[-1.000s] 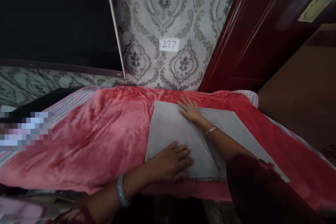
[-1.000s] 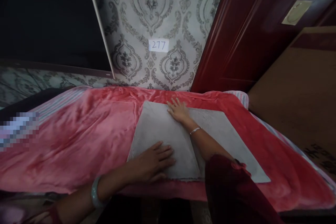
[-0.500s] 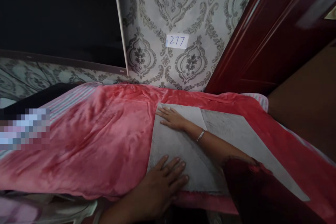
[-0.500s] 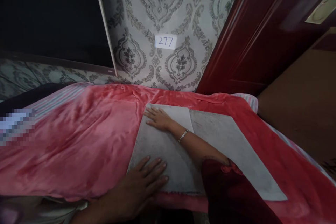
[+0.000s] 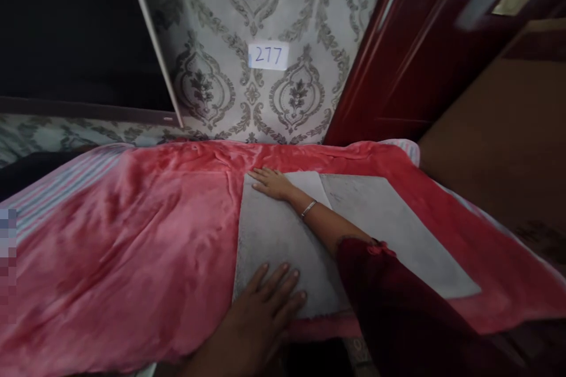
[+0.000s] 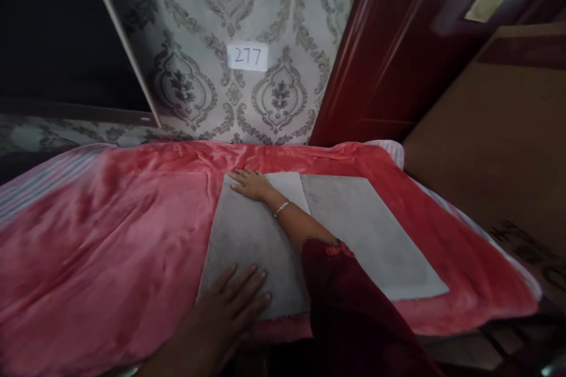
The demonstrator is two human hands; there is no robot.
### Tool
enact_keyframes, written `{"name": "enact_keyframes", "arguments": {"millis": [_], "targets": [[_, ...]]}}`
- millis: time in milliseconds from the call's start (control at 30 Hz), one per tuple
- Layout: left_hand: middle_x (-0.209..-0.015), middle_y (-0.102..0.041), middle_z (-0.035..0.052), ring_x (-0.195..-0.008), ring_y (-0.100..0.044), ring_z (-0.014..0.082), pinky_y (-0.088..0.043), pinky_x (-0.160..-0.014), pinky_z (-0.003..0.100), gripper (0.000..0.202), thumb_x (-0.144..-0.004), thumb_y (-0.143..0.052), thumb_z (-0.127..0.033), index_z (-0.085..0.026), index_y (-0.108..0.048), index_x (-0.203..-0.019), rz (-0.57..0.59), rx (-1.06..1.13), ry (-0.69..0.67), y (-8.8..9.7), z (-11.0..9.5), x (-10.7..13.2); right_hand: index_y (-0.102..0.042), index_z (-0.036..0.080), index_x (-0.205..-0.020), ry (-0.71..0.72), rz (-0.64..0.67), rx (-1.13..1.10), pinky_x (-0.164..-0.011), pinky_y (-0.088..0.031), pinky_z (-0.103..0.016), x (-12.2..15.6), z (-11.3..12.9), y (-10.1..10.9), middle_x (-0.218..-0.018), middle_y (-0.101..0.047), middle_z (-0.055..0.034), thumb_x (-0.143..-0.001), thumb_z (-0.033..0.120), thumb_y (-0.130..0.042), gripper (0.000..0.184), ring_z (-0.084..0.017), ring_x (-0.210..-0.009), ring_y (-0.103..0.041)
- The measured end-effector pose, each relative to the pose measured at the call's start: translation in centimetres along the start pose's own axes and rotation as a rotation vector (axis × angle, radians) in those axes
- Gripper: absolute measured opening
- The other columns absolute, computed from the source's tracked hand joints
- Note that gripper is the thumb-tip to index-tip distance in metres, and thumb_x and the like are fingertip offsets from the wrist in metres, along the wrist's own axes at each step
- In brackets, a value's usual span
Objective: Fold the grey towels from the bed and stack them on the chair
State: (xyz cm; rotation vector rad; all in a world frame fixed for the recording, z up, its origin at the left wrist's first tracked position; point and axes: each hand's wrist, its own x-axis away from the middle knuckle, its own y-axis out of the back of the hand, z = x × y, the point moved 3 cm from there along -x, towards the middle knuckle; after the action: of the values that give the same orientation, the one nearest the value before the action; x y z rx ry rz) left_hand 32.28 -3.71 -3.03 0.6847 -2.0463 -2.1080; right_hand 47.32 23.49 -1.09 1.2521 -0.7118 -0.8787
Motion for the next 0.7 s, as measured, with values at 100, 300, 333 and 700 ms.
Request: {"name": "enact_keyframes", "arguments": {"millis": [100,300,333,700], "targets": [[-0.168,-0.029,0.0047,-0.155,-0.029,0.0270,-0.026,-0.127,0.050,0.070,-0.094,-0.056,-0.025,-0.028,-0.032,-0.160,-0.024,-0.044,-0.024,0.1,0.4,-0.1,-0.027,0.034,-0.163,-0.033,-0.008,-0.005,-0.125,-0.016,-0.057,0.6,0.5,1.1,-0.171,-0.022,-0.0038,-0.106,0.057,-0.031,0.062,-0.029,-0.157,-0.017],[-0.165,-0.036,0.0040,-0.153,-0.033,0.0250,-0.028,-0.125,0.048,0.067,-0.093,-0.052,-0.018,-0.028,-0.036,-0.158,-0.126,-0.092,-0.081,0.2,0.8,-0.3,-0.044,0.027,-0.156,-0.197,-0.175,-0.034,-0.124,-0.020,-0.055,7.8,-2.8,3.2,-0.170,-0.024,-0.0073,-0.103,0.043,-0.046,0.056,-0.029,-0.156,-0.022],[-0.165,-0.037,0.0044,-0.152,-0.033,0.0248,-0.028,-0.125,0.048,0.067,-0.093,-0.052,-0.017,-0.027,-0.036,-0.158,-0.146,-0.102,-0.090,0.1,0.9,-0.3,-0.046,0.025,-0.155,-0.256,-0.234,-0.041,-0.124,-0.023,-0.051,10.2,-4.1,3.5,-0.168,-0.029,-0.0087,-0.102,0.039,-0.047,0.055,-0.026,-0.155,-0.027],[-0.161,-0.043,0.0050,-0.148,-0.041,0.0254,-0.028,-0.124,0.047,0.063,-0.095,-0.049,-0.023,-0.028,-0.040,-0.157,-0.259,-0.190,-0.129,-0.6,1.5,-0.7,-0.071,0.007,-0.125,-1.235,-0.473,-0.080,-0.090,-0.051,-0.035,38.9,-16.8,5.0,-0.122,-0.070,-0.0237,-0.096,0.024,-0.046,0.041,-0.031,-0.114,-0.068]]}}
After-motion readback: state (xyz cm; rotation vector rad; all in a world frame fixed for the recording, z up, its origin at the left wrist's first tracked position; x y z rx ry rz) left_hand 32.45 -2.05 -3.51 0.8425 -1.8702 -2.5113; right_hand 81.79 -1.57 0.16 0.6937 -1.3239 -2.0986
